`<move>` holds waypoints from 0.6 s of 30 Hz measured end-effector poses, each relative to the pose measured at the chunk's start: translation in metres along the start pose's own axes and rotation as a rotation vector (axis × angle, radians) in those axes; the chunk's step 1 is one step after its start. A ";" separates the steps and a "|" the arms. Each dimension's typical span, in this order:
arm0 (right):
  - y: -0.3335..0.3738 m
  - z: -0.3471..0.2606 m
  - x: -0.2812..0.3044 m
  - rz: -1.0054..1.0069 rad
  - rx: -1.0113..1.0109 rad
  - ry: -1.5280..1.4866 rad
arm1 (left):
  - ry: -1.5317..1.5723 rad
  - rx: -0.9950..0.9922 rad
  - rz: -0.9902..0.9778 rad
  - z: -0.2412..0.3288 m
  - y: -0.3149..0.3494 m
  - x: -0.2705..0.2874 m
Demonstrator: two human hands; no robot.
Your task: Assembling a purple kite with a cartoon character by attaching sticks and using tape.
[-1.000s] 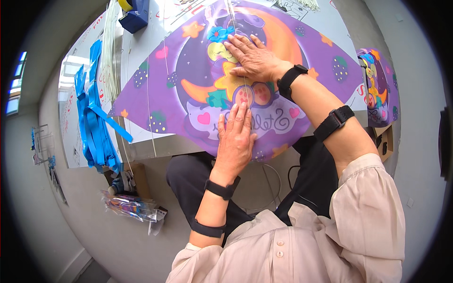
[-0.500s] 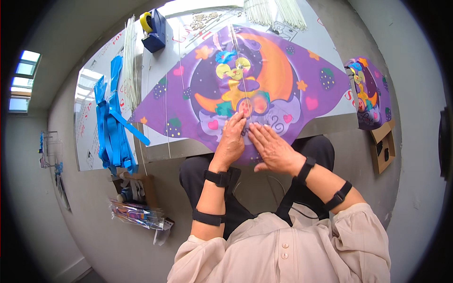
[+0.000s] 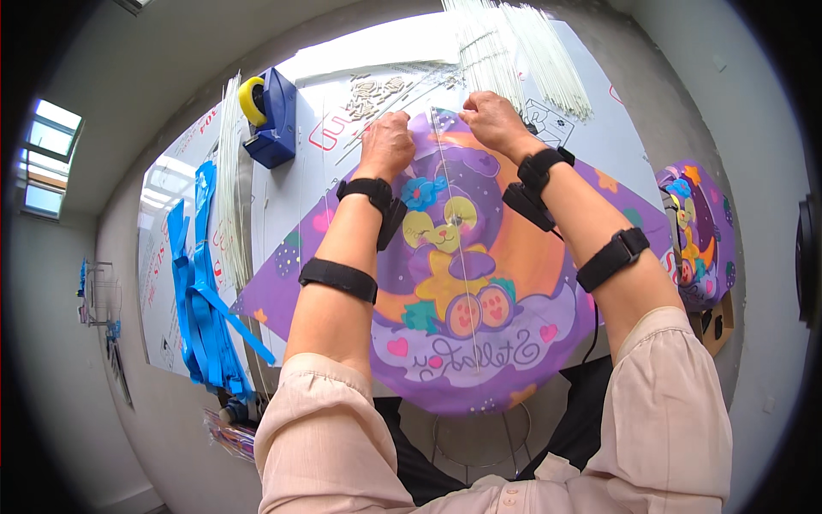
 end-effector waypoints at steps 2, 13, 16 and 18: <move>-0.020 0.014 -0.014 -0.002 -0.034 0.085 | -0.142 0.096 -0.062 -0.003 -0.020 -0.013; -0.078 0.028 -0.057 -0.283 -0.313 0.134 | -0.035 0.331 -0.421 -0.046 -0.070 -0.047; -0.076 0.020 -0.058 -0.244 -0.406 0.094 | -0.002 0.324 -0.378 -0.041 -0.069 -0.048; -0.071 0.015 -0.060 -0.235 -0.513 0.034 | 0.033 0.378 -0.332 -0.046 -0.069 -0.049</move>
Point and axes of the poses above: each hand's wrist, its own y-axis away from the middle knuckle, its own x-axis out of the back of the hand, z = x × y, the point moved 7 cm from there along -y, towards the middle knuckle, and after that the axes turned 3 degrees about z, right-handed, at the moved point
